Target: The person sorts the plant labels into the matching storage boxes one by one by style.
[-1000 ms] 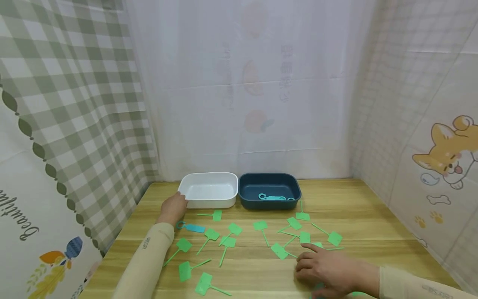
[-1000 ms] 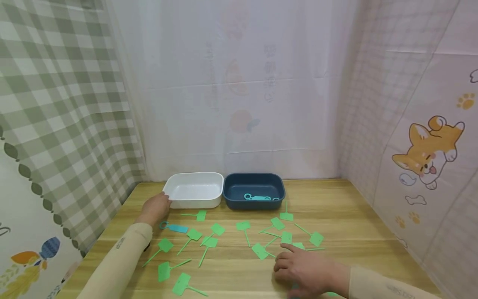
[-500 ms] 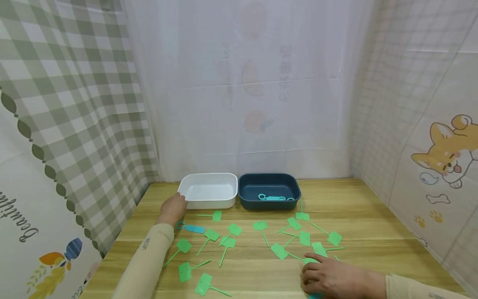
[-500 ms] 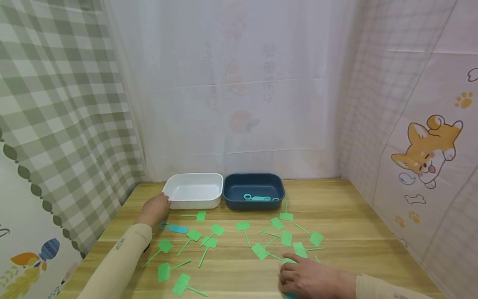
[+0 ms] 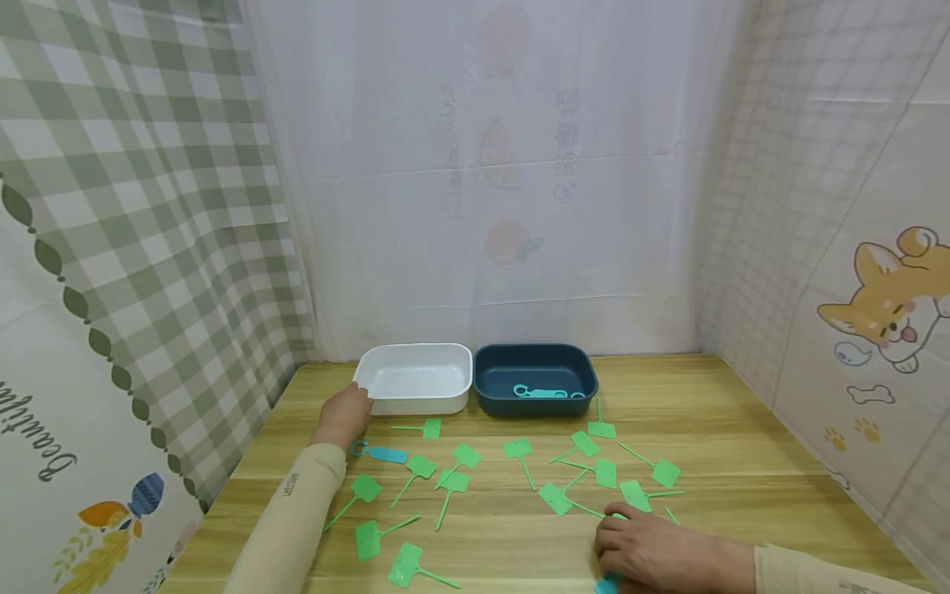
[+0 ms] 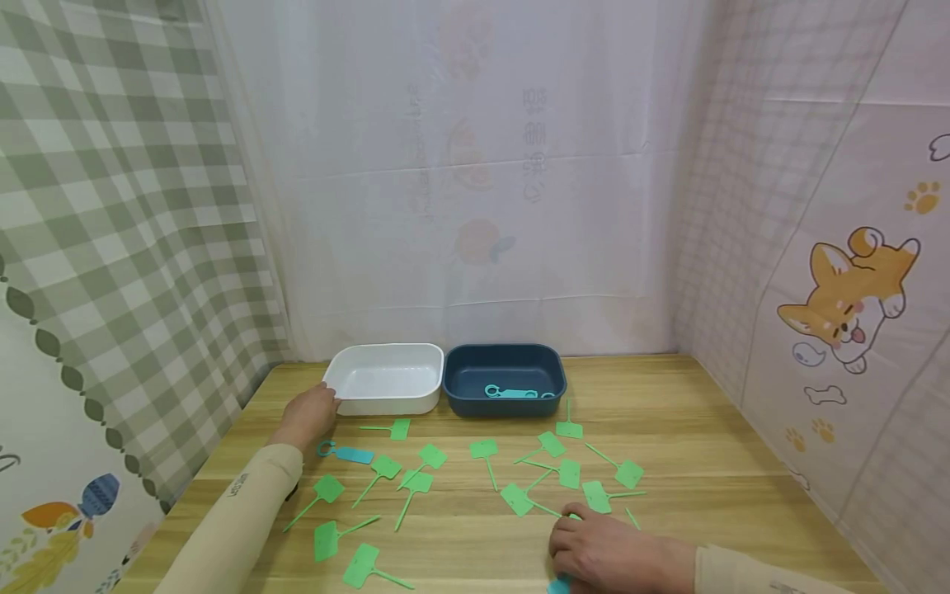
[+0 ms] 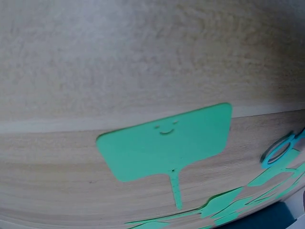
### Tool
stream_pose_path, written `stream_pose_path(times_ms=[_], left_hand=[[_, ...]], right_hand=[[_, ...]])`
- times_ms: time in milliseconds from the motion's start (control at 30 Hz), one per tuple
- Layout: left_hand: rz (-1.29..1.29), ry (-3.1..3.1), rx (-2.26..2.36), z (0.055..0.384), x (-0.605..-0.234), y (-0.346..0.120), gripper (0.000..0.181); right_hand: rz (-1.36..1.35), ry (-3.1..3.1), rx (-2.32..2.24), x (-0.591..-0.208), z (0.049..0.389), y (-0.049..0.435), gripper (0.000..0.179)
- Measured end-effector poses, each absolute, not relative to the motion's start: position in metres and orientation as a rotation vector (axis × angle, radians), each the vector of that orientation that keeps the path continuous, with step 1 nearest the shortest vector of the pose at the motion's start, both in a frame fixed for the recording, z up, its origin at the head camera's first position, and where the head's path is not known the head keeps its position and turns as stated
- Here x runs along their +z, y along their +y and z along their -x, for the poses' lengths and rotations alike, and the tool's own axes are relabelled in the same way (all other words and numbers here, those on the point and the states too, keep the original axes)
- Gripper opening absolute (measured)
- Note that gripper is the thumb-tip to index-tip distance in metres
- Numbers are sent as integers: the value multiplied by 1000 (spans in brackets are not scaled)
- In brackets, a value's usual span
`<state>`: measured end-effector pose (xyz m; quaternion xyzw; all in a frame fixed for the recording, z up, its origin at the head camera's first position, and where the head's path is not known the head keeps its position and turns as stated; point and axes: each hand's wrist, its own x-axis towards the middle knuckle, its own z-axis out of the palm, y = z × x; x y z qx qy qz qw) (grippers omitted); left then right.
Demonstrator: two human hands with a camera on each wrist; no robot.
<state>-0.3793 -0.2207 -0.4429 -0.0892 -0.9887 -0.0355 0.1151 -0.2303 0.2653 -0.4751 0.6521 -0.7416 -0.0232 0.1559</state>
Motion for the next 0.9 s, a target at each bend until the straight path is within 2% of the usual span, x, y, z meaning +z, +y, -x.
stream_pose_path(times_ms=[267, 400, 600, 900], left_hand=[[247, -2928, -120, 380, -442, -220, 21], [255, -2913, -118, 379, -442, -220, 21], [283, -2894, -116, 379, -442, -222, 21], [301, -2877, -103, 380, -444, -223, 22]], right_hand=[[-1809, -2128, -49, -477, 232, 276, 26], [-1804, -2160, -35, -475, 233, 278, 20], [-1799, -2295, -30, -468, 230, 271, 26], [-1809, -2428, -49, -465, 232, 267, 23]])
